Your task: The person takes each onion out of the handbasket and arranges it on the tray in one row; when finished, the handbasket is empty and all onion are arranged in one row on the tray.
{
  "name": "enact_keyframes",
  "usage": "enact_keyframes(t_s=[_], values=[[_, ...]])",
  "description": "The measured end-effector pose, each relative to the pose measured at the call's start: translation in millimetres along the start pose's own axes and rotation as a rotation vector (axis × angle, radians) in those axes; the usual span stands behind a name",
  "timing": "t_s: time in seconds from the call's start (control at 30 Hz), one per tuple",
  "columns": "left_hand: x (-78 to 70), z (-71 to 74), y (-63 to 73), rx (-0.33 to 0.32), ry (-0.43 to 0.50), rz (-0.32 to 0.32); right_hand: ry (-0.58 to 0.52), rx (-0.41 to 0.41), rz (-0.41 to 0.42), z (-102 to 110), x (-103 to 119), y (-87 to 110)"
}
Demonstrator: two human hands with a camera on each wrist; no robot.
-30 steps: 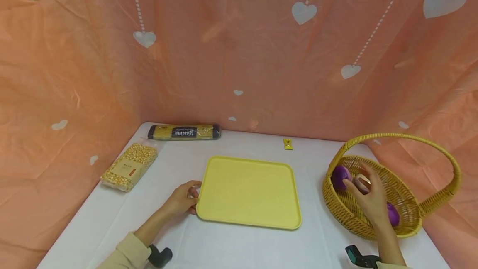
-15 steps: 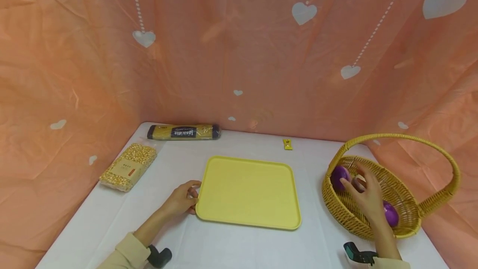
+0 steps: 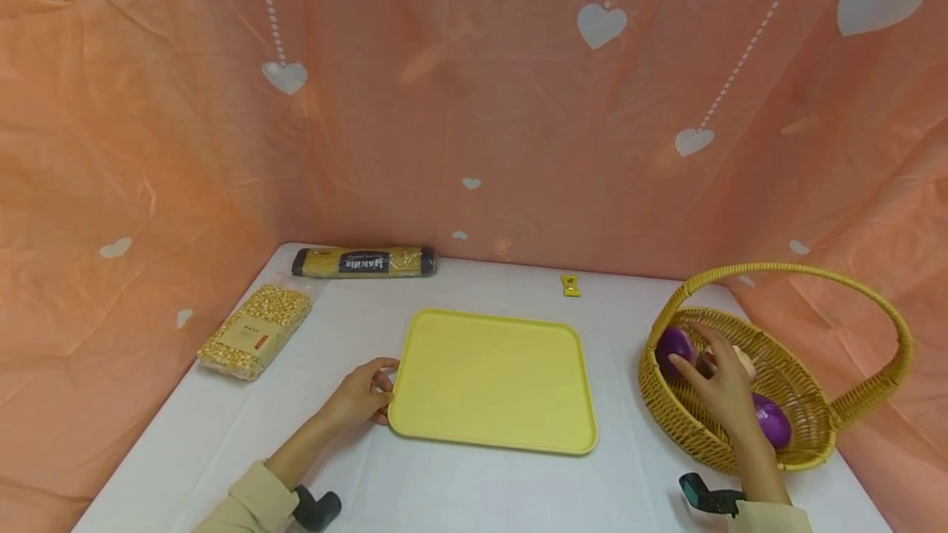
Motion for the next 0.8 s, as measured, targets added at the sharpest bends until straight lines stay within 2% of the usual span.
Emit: enact_keyframes(t_s=[0.13, 0.57, 0.8], values=[[-0.6, -0.3, 0.5, -0.009, 0.000, 0.012, 0.009, 0.025, 0.010, -1, -1, -2.3], [1.6, -0.7, 0.0, 0.000, -0.006, -0.008, 0.056, 0.066, 0.177, -3, -3, -11.5], [0.2, 0.2, 0.8, 0.015, -0.007, -0.018, 0.087, 0.092, 0.224, -7, -4, -15.4]])
Point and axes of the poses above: each hand's wrist, its own y-axis away from the middle knuckle, its own z-axis out of the back of the hand, x = y × z, the point moved 3 cm from there along -y, towards the middle knuckle, and after that the axes turned 12 degrees about z, right-handed, at the moved point
